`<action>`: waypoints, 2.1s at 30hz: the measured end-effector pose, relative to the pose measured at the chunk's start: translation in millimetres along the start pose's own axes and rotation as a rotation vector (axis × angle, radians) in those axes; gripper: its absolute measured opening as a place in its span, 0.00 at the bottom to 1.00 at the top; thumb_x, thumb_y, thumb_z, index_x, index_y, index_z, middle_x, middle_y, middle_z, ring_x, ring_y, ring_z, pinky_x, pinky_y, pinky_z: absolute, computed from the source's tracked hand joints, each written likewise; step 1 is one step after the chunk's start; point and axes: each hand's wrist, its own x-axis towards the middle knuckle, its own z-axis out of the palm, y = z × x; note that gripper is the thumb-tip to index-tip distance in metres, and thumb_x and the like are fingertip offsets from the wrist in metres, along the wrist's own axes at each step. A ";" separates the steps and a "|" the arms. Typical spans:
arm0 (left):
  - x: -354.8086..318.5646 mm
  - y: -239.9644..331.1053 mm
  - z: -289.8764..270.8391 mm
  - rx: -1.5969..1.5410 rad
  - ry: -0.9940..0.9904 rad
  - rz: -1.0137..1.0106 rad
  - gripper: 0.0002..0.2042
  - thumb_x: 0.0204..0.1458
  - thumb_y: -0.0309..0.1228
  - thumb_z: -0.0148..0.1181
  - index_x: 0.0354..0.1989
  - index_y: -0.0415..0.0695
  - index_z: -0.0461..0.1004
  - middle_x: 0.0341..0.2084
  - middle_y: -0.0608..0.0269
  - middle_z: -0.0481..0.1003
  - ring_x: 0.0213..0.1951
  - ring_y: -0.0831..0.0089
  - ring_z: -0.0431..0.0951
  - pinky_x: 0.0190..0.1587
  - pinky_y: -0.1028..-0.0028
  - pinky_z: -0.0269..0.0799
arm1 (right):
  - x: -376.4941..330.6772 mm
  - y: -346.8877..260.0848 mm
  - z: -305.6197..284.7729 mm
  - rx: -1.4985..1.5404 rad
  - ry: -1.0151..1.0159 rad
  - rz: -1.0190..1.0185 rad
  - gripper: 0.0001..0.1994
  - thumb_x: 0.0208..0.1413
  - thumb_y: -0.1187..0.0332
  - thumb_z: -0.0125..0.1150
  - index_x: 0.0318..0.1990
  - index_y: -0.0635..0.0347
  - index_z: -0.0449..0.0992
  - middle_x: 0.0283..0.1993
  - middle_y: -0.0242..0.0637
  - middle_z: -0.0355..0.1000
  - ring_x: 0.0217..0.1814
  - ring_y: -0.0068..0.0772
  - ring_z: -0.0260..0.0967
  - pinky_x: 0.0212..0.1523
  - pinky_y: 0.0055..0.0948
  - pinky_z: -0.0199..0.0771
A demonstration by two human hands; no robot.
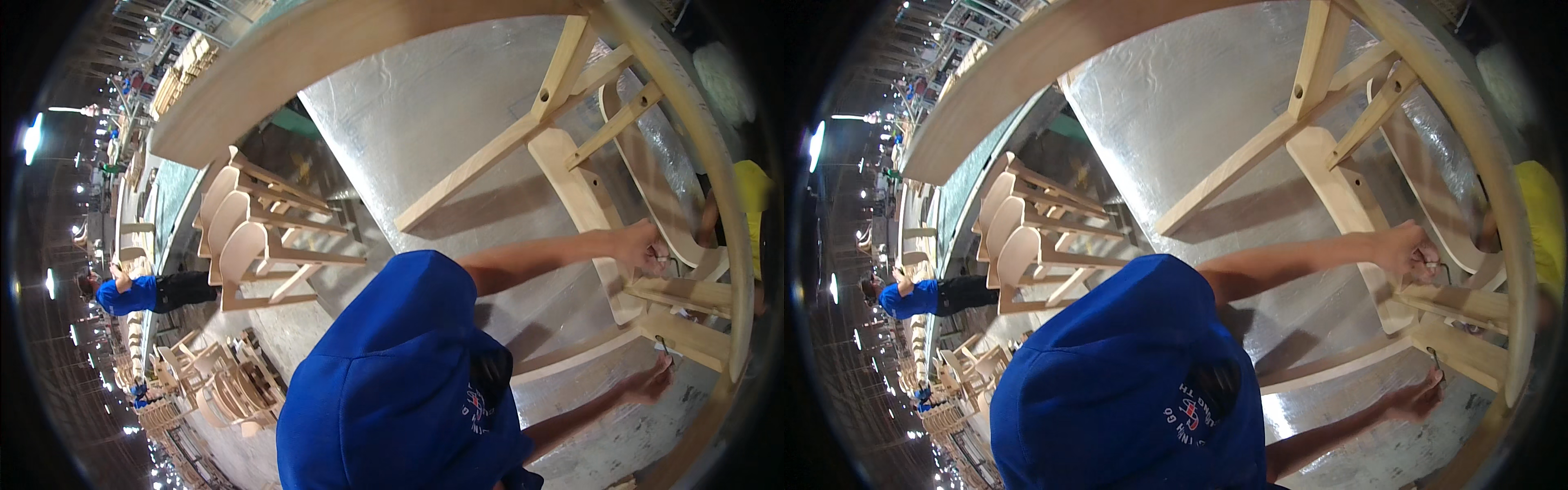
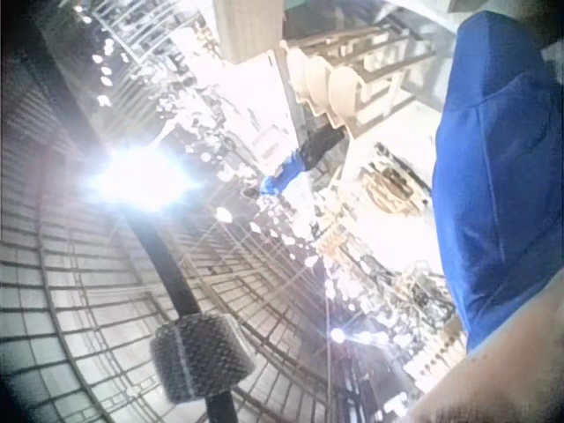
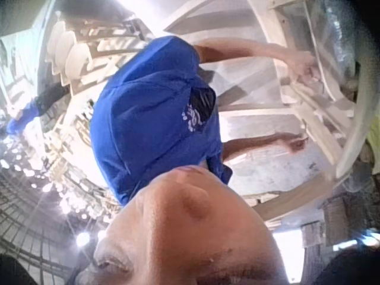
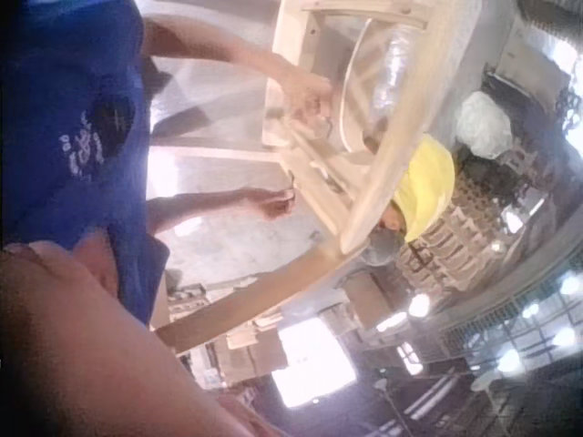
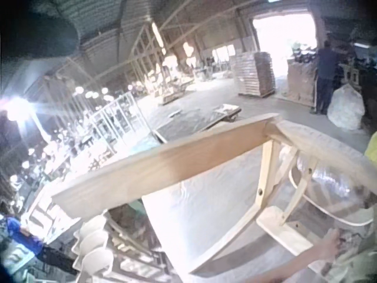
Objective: The person assembles wooden chair frames by inserting and tightening screws with a screwdriver, then places the finished chairs onto a pallet. The person repeats this process for multiple chairs, handling each frame and securing joints before stacking.
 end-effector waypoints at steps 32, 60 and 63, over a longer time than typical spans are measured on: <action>-109.4 100.5 -69.0 0.481 0.243 -0.396 0.07 0.44 0.19 0.62 0.34 0.37 0.78 0.25 0.59 0.79 0.30 0.77 0.79 0.33 0.77 0.75 | -50.8 -165.0 154.4 0.262 -0.792 -0.069 0.13 0.48 0.75 0.61 0.43 0.65 0.74 0.35 0.47 0.75 0.35 0.34 0.76 0.36 0.28 0.75; -88.9 2.3 -241.1 0.516 0.894 0.034 0.08 0.46 0.14 0.58 0.34 0.38 0.73 0.30 0.63 0.73 0.36 0.75 0.74 0.40 0.76 0.71 | 36.3 -168.3 269.7 0.241 -0.849 -0.466 0.06 0.49 0.71 0.61 0.29 0.67 0.74 0.23 0.46 0.72 0.22 0.39 0.68 0.27 0.31 0.68; -64.7 2.8 -213.4 0.375 1.080 0.118 0.08 0.46 0.16 0.60 0.35 0.38 0.73 0.30 0.62 0.73 0.35 0.75 0.74 0.40 0.76 0.71 | 38.6 -144.5 268.2 0.271 -0.676 -0.560 0.11 0.46 0.68 0.65 0.24 0.69 0.73 0.20 0.46 0.70 0.18 0.38 0.65 0.25 0.33 0.66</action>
